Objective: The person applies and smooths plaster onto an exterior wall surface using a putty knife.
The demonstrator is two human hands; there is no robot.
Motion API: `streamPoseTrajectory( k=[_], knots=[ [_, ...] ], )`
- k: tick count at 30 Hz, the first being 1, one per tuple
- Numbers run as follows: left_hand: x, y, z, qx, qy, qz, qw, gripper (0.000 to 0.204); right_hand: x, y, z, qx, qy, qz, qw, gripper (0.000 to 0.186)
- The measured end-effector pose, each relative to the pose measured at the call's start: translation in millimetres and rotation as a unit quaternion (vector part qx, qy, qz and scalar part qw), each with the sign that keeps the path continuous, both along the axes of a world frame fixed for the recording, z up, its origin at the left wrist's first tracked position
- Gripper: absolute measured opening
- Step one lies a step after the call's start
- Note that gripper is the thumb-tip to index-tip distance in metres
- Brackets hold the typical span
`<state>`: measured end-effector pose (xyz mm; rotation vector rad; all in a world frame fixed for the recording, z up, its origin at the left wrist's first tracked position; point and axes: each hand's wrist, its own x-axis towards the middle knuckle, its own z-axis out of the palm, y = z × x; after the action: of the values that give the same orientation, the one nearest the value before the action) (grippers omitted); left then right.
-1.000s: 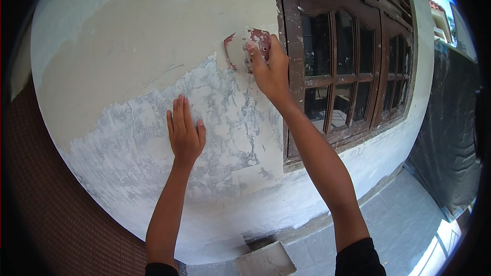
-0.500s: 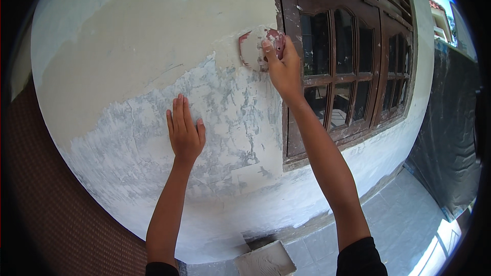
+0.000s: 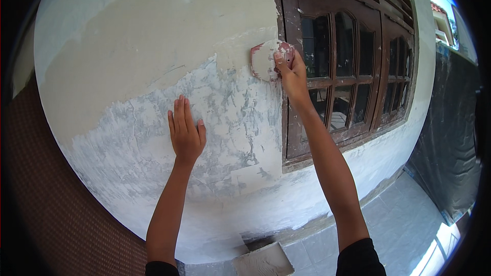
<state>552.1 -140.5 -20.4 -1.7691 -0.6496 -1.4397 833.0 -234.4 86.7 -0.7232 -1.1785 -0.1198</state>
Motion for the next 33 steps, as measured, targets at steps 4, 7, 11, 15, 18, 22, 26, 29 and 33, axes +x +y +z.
streamPoseTrajectory(
  k=[4,7,11,15,18,22,26,29,33],
  knots=[
    [-1.5,-1.0,-0.4,-0.005,0.004,-0.007,1.000,0.057,21.8,10.3,-6.8,-0.011,0.084,0.070,0.994,0.033],
    [0.9,-3.1,-1.4,-0.008,0.003,-0.002,1.000,0.057,50.8,-5.8,-16.8,-0.015,0.191,0.162,0.968,0.029],
    [3.3,-3.4,-1.0,-0.006,-0.004,0.007,1.000,0.056,62.8,-12.5,-16.2,0.007,0.188,0.187,0.964,0.029],
    [2.9,-4.1,-1.2,0.004,-0.010,0.009,1.000,0.056,22.9,1.3,-10.9,-0.007,0.052,0.153,0.987,0.036],
    [2.2,-3.5,-1.1,0.003,-0.009,0.005,1.000,0.056,34.8,7.2,-12.3,-0.049,0.028,0.058,0.997,0.037],
    [1.2,-3.2,-1.6,-0.007,0.000,0.001,1.000,0.057,80.4,-11.7,-22.2,0.007,0.140,0.112,0.984,0.032],
    [4.2,-2.4,-2.1,-0.007,-0.006,0.003,1.000,0.057,63.3,-26.3,-14.2,0.033,0.136,0.110,0.984,0.027],
    [3.5,-3.5,-1.8,-0.004,-0.004,0.005,1.000,0.057,32.5,-17.2,-5.7,0.034,0.008,0.015,0.999,0.030],
    [3.4,-2.6,-2.2,-0.005,-0.005,0.002,1.000,0.057,36.2,-16.4,-4.5,-0.001,-0.017,-0.098,0.995,0.029]
  ],
)
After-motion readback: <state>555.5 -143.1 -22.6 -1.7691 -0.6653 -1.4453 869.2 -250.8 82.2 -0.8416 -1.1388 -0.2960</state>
